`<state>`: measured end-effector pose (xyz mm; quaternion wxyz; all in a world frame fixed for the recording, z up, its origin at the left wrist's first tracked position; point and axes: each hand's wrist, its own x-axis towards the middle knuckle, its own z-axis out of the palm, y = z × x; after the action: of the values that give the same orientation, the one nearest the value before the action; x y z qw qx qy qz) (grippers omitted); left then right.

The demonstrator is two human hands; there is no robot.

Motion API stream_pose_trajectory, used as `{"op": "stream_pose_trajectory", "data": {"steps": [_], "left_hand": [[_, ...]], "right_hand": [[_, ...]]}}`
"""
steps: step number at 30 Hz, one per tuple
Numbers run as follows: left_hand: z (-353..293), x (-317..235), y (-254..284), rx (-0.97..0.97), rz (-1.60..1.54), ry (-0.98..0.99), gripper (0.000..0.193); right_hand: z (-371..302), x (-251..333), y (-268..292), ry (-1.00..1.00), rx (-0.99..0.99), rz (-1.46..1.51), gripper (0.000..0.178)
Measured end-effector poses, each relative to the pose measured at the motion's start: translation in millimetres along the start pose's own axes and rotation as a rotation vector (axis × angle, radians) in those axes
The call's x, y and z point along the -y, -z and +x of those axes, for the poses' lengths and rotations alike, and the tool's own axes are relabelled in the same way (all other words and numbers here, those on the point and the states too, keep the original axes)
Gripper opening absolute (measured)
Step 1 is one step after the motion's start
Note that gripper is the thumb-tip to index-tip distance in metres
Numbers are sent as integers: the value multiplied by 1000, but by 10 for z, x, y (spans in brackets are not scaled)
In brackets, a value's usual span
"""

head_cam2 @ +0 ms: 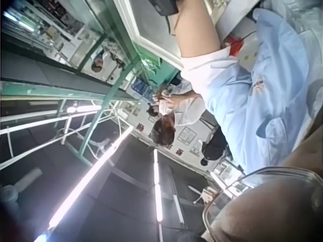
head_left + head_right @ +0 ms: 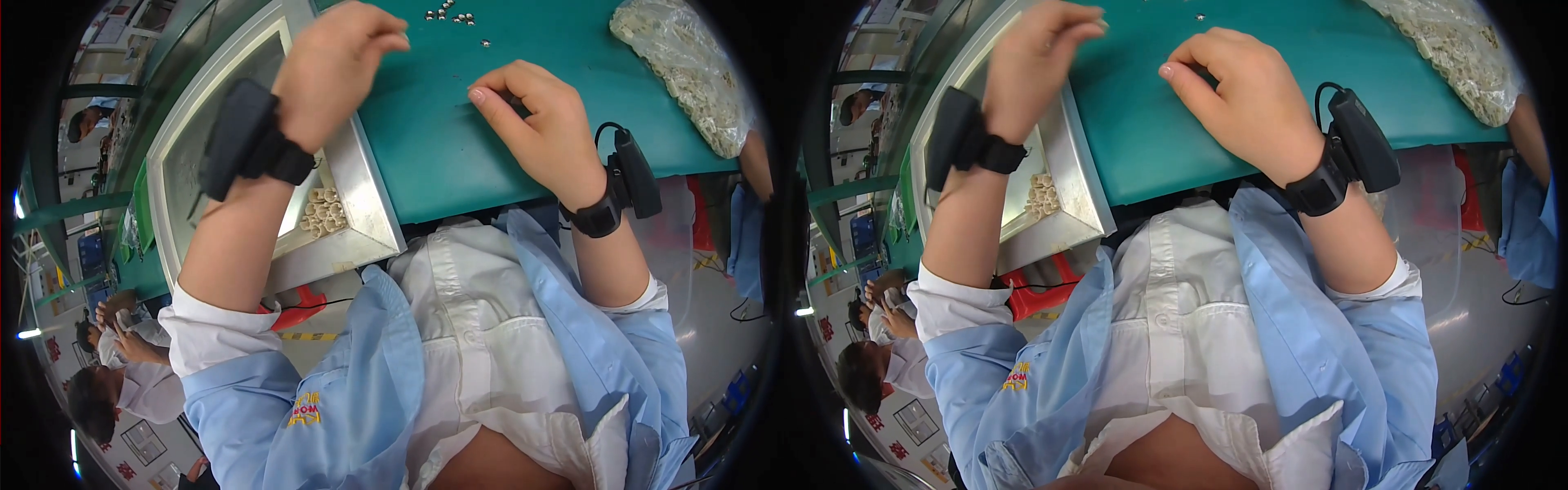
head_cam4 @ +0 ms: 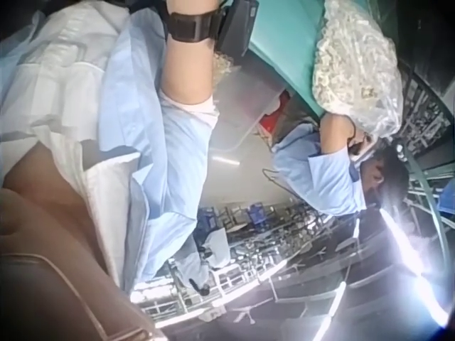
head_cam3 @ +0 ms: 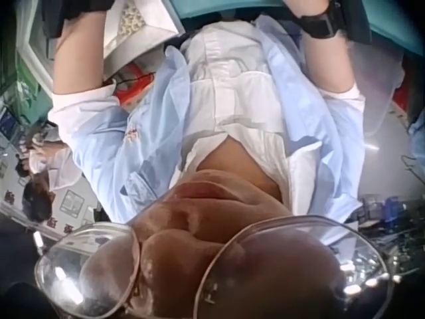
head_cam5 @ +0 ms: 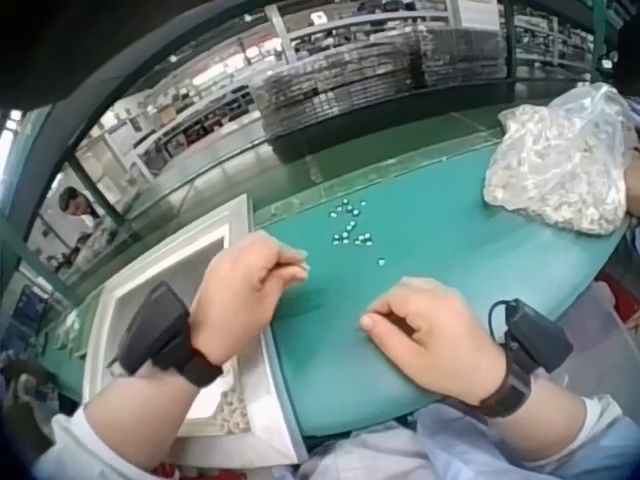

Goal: The person picks up a plastic housing and a metal contact by hand, inserts the contact into the housing, and places the assembled component onto a metal frame.

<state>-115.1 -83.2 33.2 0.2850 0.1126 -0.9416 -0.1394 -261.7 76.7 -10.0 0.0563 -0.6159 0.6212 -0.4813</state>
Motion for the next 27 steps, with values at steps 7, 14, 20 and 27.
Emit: {"op": "stream_pose_trajectory", "data": {"steps": [7, 14, 20, 27], "left_hand": [[5, 47, 86, 149, -155, 300, 14], [-194, -15, 198, 197, -1308, 683, 21], [-324, -109, 177, 233, -1664, 758, 22], [-427, -232, 126, 234, -1671, 800, 21]], "right_hand": [[-8, 5, -31, 18, 13, -6, 10], [63, 128, 50, -113, 70, 213, 11], [429, 346, 166, 162, 56, 214, 11], [547, 266, -32, 354, 223, 270, 11]]}}
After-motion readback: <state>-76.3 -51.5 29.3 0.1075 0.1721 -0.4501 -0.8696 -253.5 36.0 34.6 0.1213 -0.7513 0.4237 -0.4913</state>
